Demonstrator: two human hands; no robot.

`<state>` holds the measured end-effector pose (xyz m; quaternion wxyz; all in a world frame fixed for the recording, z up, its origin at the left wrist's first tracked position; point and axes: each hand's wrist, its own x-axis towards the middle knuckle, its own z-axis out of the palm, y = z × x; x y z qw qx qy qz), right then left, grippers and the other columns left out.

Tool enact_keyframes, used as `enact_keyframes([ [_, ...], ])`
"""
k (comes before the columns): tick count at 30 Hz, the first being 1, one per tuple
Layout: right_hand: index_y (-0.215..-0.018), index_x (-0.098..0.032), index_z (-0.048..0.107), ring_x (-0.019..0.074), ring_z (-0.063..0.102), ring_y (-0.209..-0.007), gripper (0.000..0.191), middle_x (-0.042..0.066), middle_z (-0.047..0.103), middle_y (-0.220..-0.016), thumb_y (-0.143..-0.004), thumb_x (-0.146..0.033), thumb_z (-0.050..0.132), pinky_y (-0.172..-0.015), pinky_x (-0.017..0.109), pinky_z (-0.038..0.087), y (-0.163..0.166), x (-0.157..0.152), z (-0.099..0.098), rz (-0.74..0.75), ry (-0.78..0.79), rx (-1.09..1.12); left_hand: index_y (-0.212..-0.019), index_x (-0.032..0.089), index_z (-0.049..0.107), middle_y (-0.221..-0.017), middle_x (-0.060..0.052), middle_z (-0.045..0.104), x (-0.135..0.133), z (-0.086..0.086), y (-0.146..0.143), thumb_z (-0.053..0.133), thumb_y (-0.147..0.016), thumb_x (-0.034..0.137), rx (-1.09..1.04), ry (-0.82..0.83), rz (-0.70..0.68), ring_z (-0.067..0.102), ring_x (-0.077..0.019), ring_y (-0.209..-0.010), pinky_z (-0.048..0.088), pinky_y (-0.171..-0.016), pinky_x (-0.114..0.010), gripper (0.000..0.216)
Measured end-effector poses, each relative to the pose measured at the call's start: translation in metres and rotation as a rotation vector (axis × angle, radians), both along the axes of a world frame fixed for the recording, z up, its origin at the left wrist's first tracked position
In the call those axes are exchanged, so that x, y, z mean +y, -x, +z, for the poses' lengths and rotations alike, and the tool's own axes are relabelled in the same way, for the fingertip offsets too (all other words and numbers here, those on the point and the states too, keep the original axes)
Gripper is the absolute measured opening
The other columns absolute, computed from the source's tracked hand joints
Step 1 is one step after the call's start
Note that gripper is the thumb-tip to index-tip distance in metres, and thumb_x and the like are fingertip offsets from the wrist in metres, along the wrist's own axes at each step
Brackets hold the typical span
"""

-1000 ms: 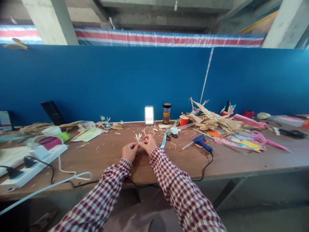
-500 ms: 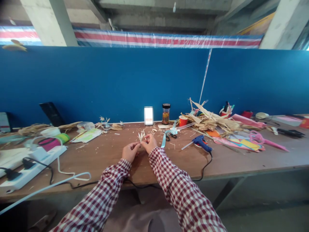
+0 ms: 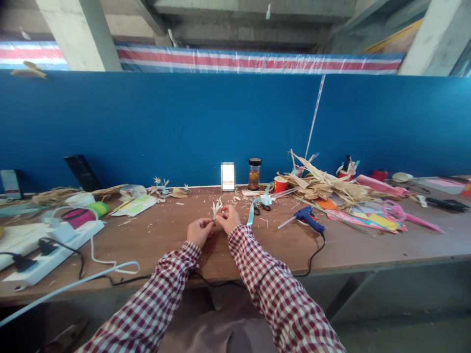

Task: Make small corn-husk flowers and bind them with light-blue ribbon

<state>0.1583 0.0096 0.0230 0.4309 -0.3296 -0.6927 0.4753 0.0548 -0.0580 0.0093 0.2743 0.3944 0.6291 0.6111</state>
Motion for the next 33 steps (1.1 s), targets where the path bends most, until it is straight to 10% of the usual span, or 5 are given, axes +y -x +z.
enact_keyframes([
  [33, -0.090, -0.019, 0.043, 0.0156, 0.061, -0.068, 0.032, -0.001, 0.062, -0.071, -0.064, -0.024, 0.060, -0.071, 0.033, 0.047, 0.0002, 0.0015, 0.0014, 0.089, -0.017, 0.056, -0.078, 0.010, 0.063, -0.063, -0.004, 0.065, 0.0003, 0.0007, 0.0042, 0.052, -0.071, 0.032, 0.013, -0.009, -0.017, 0.048, -0.0062, -0.034, 0.037, -0.035, -0.018, 0.025],
])
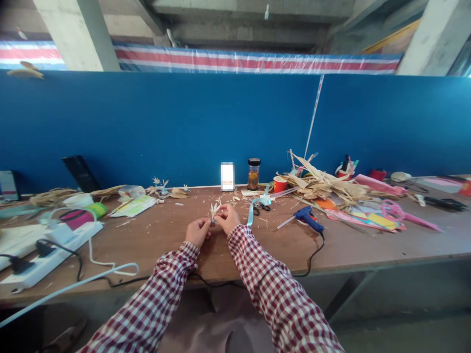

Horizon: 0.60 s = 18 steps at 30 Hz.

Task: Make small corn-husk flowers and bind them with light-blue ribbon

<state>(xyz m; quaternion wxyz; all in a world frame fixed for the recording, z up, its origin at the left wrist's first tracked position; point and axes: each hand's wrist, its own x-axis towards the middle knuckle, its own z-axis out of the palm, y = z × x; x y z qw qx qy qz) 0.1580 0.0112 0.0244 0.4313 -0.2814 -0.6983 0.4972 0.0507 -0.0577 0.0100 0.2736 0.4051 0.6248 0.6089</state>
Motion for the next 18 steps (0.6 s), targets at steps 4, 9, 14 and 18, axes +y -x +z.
enact_keyframes([
  [4, -0.091, -0.019, 0.043, 0.0151, 0.061, -0.068, 0.033, -0.001, 0.062, -0.071, -0.064, -0.024, 0.060, -0.070, 0.032, 0.046, -0.0004, 0.0010, -0.0013, -0.008, -0.006, -0.004, -0.074, 0.010, 0.064, -0.060, -0.003, 0.064, -0.0020, 0.0019, -0.0002, 0.055, -0.069, 0.033, 0.023, -0.003, -0.018, 0.045, -0.0055, -0.033, 0.035, -0.034, -0.017, 0.025],
  [9, -0.092, -0.019, 0.043, 0.0148, 0.060, -0.064, 0.033, -0.001, 0.061, -0.069, -0.064, -0.024, 0.060, -0.067, 0.032, 0.046, -0.0008, 0.0010, -0.0006, -0.012, -0.006, -0.013, -0.071, 0.010, 0.064, -0.057, -0.002, 0.064, -0.0027, 0.0020, -0.0011, 0.057, -0.068, 0.034, 0.033, -0.011, -0.015, 0.044, -0.0054, -0.032, 0.035, -0.034, -0.017, 0.025],
  [14, -0.093, -0.019, 0.043, 0.0145, 0.060, -0.063, 0.034, -0.001, 0.062, -0.068, -0.064, -0.023, 0.060, -0.066, 0.030, 0.046, -0.0011, 0.0002, 0.0000, -0.011, -0.002, -0.018, -0.071, 0.010, 0.064, -0.057, -0.002, 0.064, -0.0025, 0.0017, -0.0018, 0.057, -0.067, 0.031, 0.032, -0.008, -0.011, 0.044, -0.0052, -0.032, 0.035, -0.034, -0.017, 0.023],
  [18, -0.094, -0.019, 0.043, 0.0148, 0.060, -0.062, 0.035, -0.002, 0.062, -0.067, -0.064, -0.024, 0.060, -0.064, 0.031, 0.046, -0.0014, -0.0009, -0.0002, -0.013, 0.002, -0.024, -0.070, 0.010, 0.064, -0.053, -0.001, 0.062, -0.0028, 0.0018, -0.0022, 0.057, -0.066, 0.029, 0.031, -0.013, -0.007, 0.044, -0.0058, -0.033, 0.036, -0.034, -0.017, 0.020],
])
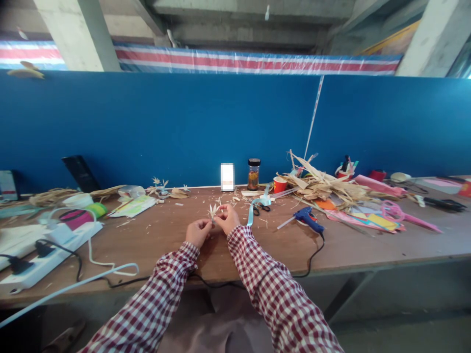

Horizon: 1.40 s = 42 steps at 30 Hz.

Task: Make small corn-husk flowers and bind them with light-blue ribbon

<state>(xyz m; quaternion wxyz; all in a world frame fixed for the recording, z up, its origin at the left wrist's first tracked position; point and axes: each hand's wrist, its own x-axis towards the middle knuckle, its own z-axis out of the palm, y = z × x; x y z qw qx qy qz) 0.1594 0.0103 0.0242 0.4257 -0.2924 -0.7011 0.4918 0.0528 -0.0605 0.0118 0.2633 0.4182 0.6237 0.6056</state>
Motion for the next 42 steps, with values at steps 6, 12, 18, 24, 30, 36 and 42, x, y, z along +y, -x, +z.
enact_keyframes([
  [6, -0.095, -0.020, 0.042, 0.0158, 0.061, -0.066, 0.036, -0.003, 0.062, -0.067, -0.064, -0.023, 0.060, -0.067, 0.032, 0.046, -0.0003, -0.0019, 0.0016, 0.005, 0.015, -0.001, -0.070, 0.012, 0.064, -0.051, 0.000, 0.061, 0.0011, -0.0022, 0.0005, 0.058, -0.065, 0.028, -0.005, 0.006, 0.011, 0.049, -0.0078, -0.035, 0.039, -0.036, -0.018, 0.018],
  [12, -0.095, -0.020, 0.043, 0.0157, 0.061, -0.066, 0.035, -0.002, 0.062, -0.069, -0.064, -0.024, 0.059, -0.067, 0.032, 0.046, -0.0008, -0.0027, 0.0025, 0.018, 0.024, -0.007, -0.068, 0.012, 0.063, -0.048, 0.001, 0.060, 0.0014, -0.0029, -0.0004, 0.058, -0.066, 0.028, 0.002, -0.003, 0.020, 0.049, -0.0083, -0.035, 0.040, -0.037, -0.018, 0.017],
  [18, -0.096, -0.020, 0.042, 0.0149, 0.061, -0.066, 0.038, -0.001, 0.062, -0.073, -0.062, -0.022, 0.061, -0.067, 0.031, 0.046, 0.0025, -0.0021, -0.0020, 0.035, 0.026, -0.003, -0.066, 0.012, 0.062, -0.047, 0.001, 0.059, 0.0001, -0.0022, -0.0008, 0.057, -0.066, 0.028, 0.013, -0.008, 0.015, 0.048, -0.0075, -0.035, 0.038, -0.037, -0.018, 0.016],
  [24, -0.094, -0.020, 0.040, 0.0145, 0.060, -0.061, 0.037, -0.001, 0.062, -0.071, -0.062, -0.020, 0.060, -0.062, 0.030, 0.046, 0.0037, 0.0003, -0.0036, -0.002, 0.045, -0.014, -0.074, 0.012, 0.064, -0.059, -0.002, 0.064, -0.0001, -0.0012, -0.0011, 0.056, -0.068, 0.027, 0.012, 0.001, -0.008, 0.049, -0.0070, -0.037, 0.040, -0.038, -0.018, 0.018],
  [30, -0.095, -0.021, 0.040, 0.0141, 0.059, -0.059, 0.039, -0.002, 0.062, -0.071, -0.061, -0.021, 0.061, -0.060, 0.029, 0.046, 0.0023, 0.0000, -0.0018, -0.017, 0.057, -0.024, -0.074, 0.011, 0.065, -0.053, -0.001, 0.062, 0.0001, -0.0026, -0.0002, 0.058, -0.067, 0.027, 0.035, -0.003, -0.007, 0.049, -0.0075, -0.037, 0.039, -0.038, -0.018, 0.019],
  [36, -0.094, -0.021, 0.040, 0.0141, 0.059, -0.061, 0.039, -0.002, 0.063, -0.071, -0.062, -0.021, 0.061, -0.062, 0.029, 0.045, 0.0035, -0.0009, -0.0034, -0.010, 0.035, -0.010, -0.071, 0.011, 0.065, -0.043, 0.002, 0.056, 0.0013, -0.0059, 0.0018, 0.059, -0.065, 0.029, 0.063, -0.016, 0.033, 0.048, -0.0088, -0.036, 0.038, -0.038, -0.019, 0.019],
  [42, -0.095, -0.020, 0.039, 0.0145, 0.060, -0.065, 0.038, -0.002, 0.062, -0.072, -0.063, -0.022, 0.060, -0.063, 0.029, 0.046, 0.0043, 0.0013, -0.0057, 0.027, 0.018, 0.005, -0.075, 0.012, 0.064, -0.045, 0.002, 0.056, 0.0036, -0.0093, 0.0030, 0.058, -0.066, 0.027, 0.058, -0.032, 0.015, 0.048, -0.0084, -0.037, 0.038, -0.039, -0.018, 0.018],
])
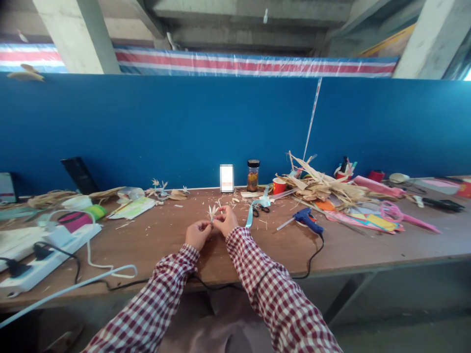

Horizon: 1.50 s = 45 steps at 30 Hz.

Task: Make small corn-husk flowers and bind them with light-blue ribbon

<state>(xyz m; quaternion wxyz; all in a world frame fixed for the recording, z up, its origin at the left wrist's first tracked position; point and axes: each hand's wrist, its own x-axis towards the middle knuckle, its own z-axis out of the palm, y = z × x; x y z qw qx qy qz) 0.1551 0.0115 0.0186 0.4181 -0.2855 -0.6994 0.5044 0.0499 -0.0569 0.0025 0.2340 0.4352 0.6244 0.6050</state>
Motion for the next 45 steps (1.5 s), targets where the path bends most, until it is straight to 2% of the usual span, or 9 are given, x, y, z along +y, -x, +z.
enact_keyframes([
  [5, -0.095, -0.019, 0.041, 0.0145, 0.061, -0.068, 0.037, 0.001, 0.063, -0.077, -0.063, -0.022, 0.061, -0.066, 0.030, 0.047, -0.001, 0.002, 0.002, 0.049, -0.020, -0.026, -0.074, 0.012, 0.063, -0.045, 0.003, 0.055, 0.000, 0.001, -0.001, 0.058, -0.066, 0.023, -0.020, -0.005, 0.006, 0.046, -0.0074, -0.035, 0.038, -0.037, -0.018, 0.015],
  [11, -0.093, -0.018, 0.047, 0.0152, 0.061, -0.072, 0.030, 0.003, 0.063, -0.081, -0.067, -0.023, 0.059, -0.068, 0.032, 0.048, -0.014, 0.006, 0.015, 0.079, -0.089, -0.120, -0.073, 0.012, 0.063, -0.044, 0.003, 0.054, 0.000, 0.001, 0.000, 0.058, -0.065, 0.022, -0.044, -0.006, 0.008, 0.046, -0.0070, -0.035, 0.037, -0.036, -0.017, 0.013],
  [17, -0.084, -0.017, 0.057, 0.0155, 0.061, -0.066, 0.026, 0.002, 0.064, -0.073, -0.060, -0.019, 0.065, -0.061, 0.029, 0.048, -0.043, 0.015, 0.027, 0.154, -0.177, -0.300, -0.075, 0.011, 0.062, -0.044, 0.003, 0.054, -0.001, 0.003, -0.001, 0.058, -0.065, 0.022, -0.054, -0.003, 0.033, 0.047, -0.0073, -0.036, 0.039, -0.037, -0.017, 0.016],
  [22, -0.079, -0.016, 0.061, 0.0150, 0.060, -0.059, 0.018, 0.001, 0.064, -0.064, -0.062, -0.015, 0.062, -0.058, 0.027, 0.046, -0.067, 0.017, 0.029, 0.165, -0.261, -0.426, -0.070, 0.011, 0.064, -0.042, 0.003, 0.055, -0.003, 0.005, -0.002, 0.060, -0.063, 0.022, -0.035, -0.005, 0.041, 0.048, -0.0079, -0.036, 0.038, -0.038, -0.018, 0.014],
  [27, -0.080, -0.018, 0.062, 0.0154, 0.059, -0.060, 0.017, 0.000, 0.064, -0.065, -0.063, -0.016, 0.061, -0.060, 0.027, 0.044, -0.080, 0.017, 0.030, 0.107, -0.364, -0.533, -0.071, 0.012, 0.064, -0.046, 0.002, 0.057, -0.002, 0.004, 0.000, 0.060, -0.062, 0.024, -0.034, -0.010, 0.055, 0.050, -0.0085, -0.038, 0.040, -0.039, -0.019, 0.016],
  [33, -0.077, -0.023, 0.062, 0.0176, 0.058, -0.067, 0.018, 0.001, 0.064, -0.068, -0.065, -0.010, 0.058, -0.065, 0.029, 0.040, -0.093, 0.024, 0.038, -0.047, -0.472, -0.673, -0.072, 0.011, 0.063, -0.043, 0.003, 0.055, -0.002, 0.004, 0.000, 0.059, -0.062, 0.024, -0.056, -0.006, 0.071, 0.049, -0.0087, -0.037, 0.039, -0.038, -0.018, 0.017],
  [39, -0.079, -0.023, 0.062, 0.0189, 0.059, -0.072, 0.015, 0.003, 0.065, -0.075, -0.071, -0.014, 0.054, -0.066, 0.029, 0.040, -0.126, 0.027, 0.051, -0.173, -0.537, -0.713, -0.072, 0.011, 0.062, -0.043, 0.002, 0.055, -0.003, 0.005, 0.001, 0.059, -0.062, 0.025, -0.060, -0.003, 0.096, 0.050, -0.0091, -0.038, 0.041, -0.039, -0.019, 0.018],
  [42, -0.086, -0.022, 0.060, 0.0157, 0.060, -0.062, 0.017, 0.002, 0.064, -0.068, -0.078, -0.019, 0.044, -0.061, 0.027, 0.043, -0.146, 0.023, 0.058, -0.192, -0.538, -0.692, -0.072, 0.011, 0.063, -0.044, 0.002, 0.056, -0.004, 0.005, 0.001, 0.060, -0.061, 0.026, -0.045, 0.001, 0.101, 0.051, -0.0093, -0.038, 0.041, -0.039, -0.019, 0.018],
  [45, -0.095, -0.022, 0.056, 0.0135, 0.058, -0.050, 0.022, 0.002, 0.065, -0.076, -0.081, -0.026, 0.040, -0.049, 0.026, 0.045, -0.163, 0.015, 0.066, -0.243, -0.499, -0.642, -0.073, 0.011, 0.063, -0.046, 0.001, 0.057, -0.003, 0.004, 0.002, 0.059, -0.061, 0.027, -0.029, 0.010, 0.101, 0.052, -0.0099, -0.039, 0.042, -0.040, -0.020, 0.020],
])
